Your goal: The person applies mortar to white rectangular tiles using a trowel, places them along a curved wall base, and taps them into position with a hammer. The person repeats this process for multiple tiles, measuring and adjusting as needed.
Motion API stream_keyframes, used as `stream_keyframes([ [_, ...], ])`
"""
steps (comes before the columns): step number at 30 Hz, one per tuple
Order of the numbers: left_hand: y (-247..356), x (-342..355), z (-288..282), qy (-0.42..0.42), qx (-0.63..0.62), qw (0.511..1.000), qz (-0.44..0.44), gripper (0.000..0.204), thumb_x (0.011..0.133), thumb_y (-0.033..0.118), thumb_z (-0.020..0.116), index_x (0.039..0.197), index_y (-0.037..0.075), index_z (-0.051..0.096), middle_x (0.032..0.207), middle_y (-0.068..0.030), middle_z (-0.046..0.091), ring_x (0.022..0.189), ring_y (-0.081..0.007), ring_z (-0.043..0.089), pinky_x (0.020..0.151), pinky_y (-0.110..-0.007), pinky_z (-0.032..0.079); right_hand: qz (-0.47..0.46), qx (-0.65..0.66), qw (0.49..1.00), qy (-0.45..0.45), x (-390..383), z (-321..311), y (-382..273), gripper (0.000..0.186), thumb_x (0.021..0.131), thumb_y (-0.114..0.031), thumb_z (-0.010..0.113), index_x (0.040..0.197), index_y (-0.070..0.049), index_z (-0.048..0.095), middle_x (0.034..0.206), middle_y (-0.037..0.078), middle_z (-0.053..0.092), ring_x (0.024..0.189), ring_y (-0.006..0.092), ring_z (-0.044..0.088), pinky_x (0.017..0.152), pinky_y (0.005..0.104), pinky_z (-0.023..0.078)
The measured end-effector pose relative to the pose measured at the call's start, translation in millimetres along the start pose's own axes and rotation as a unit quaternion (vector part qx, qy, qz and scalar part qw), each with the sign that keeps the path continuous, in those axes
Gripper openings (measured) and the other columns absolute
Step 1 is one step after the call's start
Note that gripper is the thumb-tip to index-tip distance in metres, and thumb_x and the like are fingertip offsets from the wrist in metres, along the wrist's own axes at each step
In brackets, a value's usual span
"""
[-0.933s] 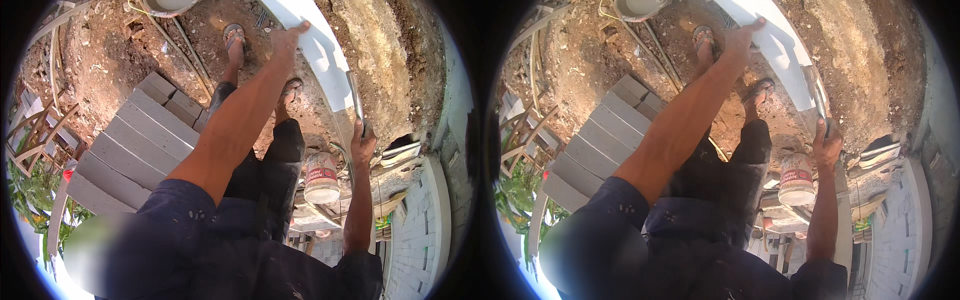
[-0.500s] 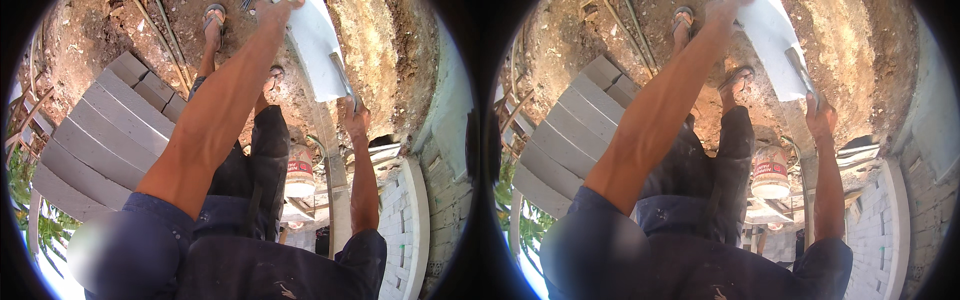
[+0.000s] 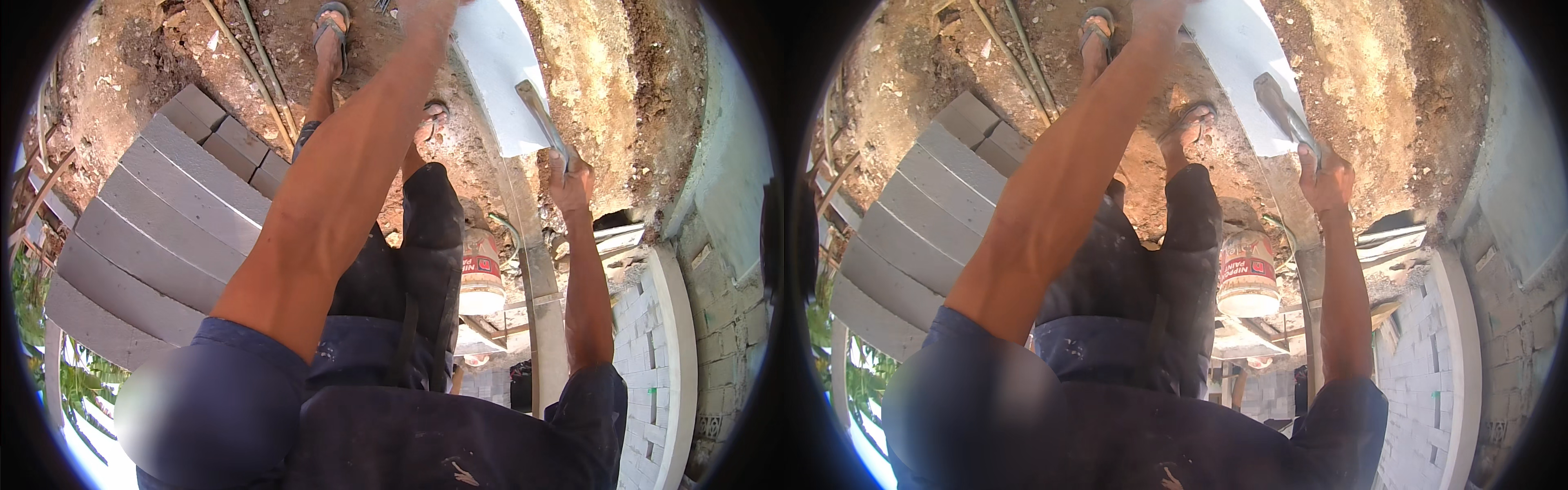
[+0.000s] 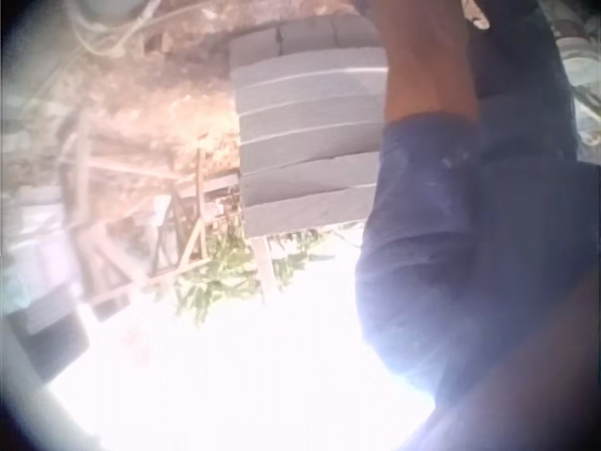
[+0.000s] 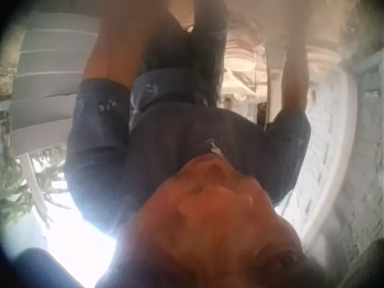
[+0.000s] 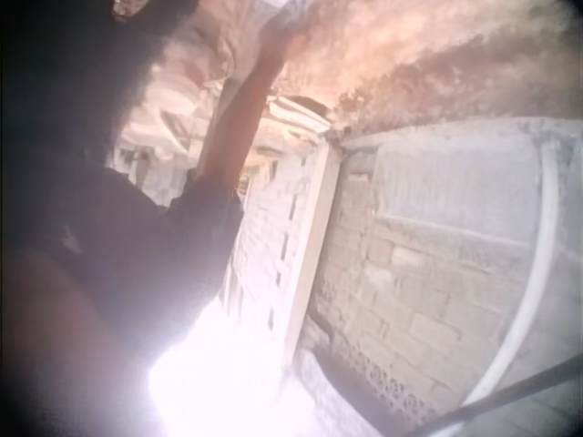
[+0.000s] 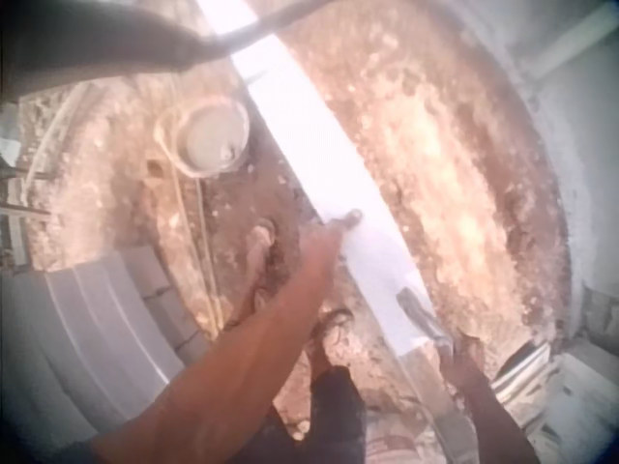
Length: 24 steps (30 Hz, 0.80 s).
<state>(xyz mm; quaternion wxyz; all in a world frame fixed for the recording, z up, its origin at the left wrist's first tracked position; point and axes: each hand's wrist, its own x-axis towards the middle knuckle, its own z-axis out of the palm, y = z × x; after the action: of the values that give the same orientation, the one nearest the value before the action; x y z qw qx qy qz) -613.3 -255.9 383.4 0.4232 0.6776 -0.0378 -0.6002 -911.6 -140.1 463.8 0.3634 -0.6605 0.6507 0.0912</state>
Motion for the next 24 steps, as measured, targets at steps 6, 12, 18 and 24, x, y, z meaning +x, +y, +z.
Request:
stream_keyframes([
  [6,4.7,-3.7,5.4,0.031,0.012,0.998,-0.044,0.052,0.074,0.029,0.081,0.111,-0.002,0.063,0.099,-0.0173,0.069,0.088,-0.0299,0.067,0.074,-0.042,0.053,0.045,0.090,0.995,0.019,-6.8,-13.0,-23.4,0.056,0.097,-0.055,0.047,0.094,-0.002,0.064,0.073,0.021,0.062,0.068,0.0367,0.061,0.065,0.0437,0.047],
  [12,-6.4,6.3,0.2,0.076,0.083,0.994,-0.003,0.065,0.065,0.022,0.089,0.116,-0.008,0.062,0.103,-0.0231,0.070,0.094,-0.0290,0.070,0.085,-0.036,0.053,0.012,0.076,0.996,0.035,63.3,-47.5,-74.3,0.050,0.099,-0.046,0.047,0.103,0.001,0.063,0.067,0.016,0.060,0.063,0.0265,0.059,0.063,0.0411,0.046],
  [18,-3.8,-0.4,3.0,0.057,0.056,0.996,-0.024,0.065,0.063,0.027,0.089,0.112,-0.007,0.065,0.096,-0.0213,0.072,0.085,-0.0295,0.071,0.079,-0.038,0.055,-0.112,0.103,0.987,0.056,141.3,-81.3,-174.4,0.043,0.101,-0.038,0.048,0.103,0.002,0.063,0.070,0.016,0.062,0.064,0.0259,0.061,0.061,0.0392,0.048],
  [24,-7.6,6.8,8.0,0.069,0.096,0.993,-0.030,0.066,0.063,0.027,0.089,0.114,-0.007,0.064,0.096,-0.0207,0.072,0.086,-0.0297,0.071,0.079,-0.036,0.054,-0.115,-0.052,0.991,0.044,214.5,-67.9,-197.9,0.046,0.101,-0.040,0.046,0.106,0.002,0.063,0.079,0.025,0.067,0.072,0.0414,0.067,0.065,0.0459,0.052],
])
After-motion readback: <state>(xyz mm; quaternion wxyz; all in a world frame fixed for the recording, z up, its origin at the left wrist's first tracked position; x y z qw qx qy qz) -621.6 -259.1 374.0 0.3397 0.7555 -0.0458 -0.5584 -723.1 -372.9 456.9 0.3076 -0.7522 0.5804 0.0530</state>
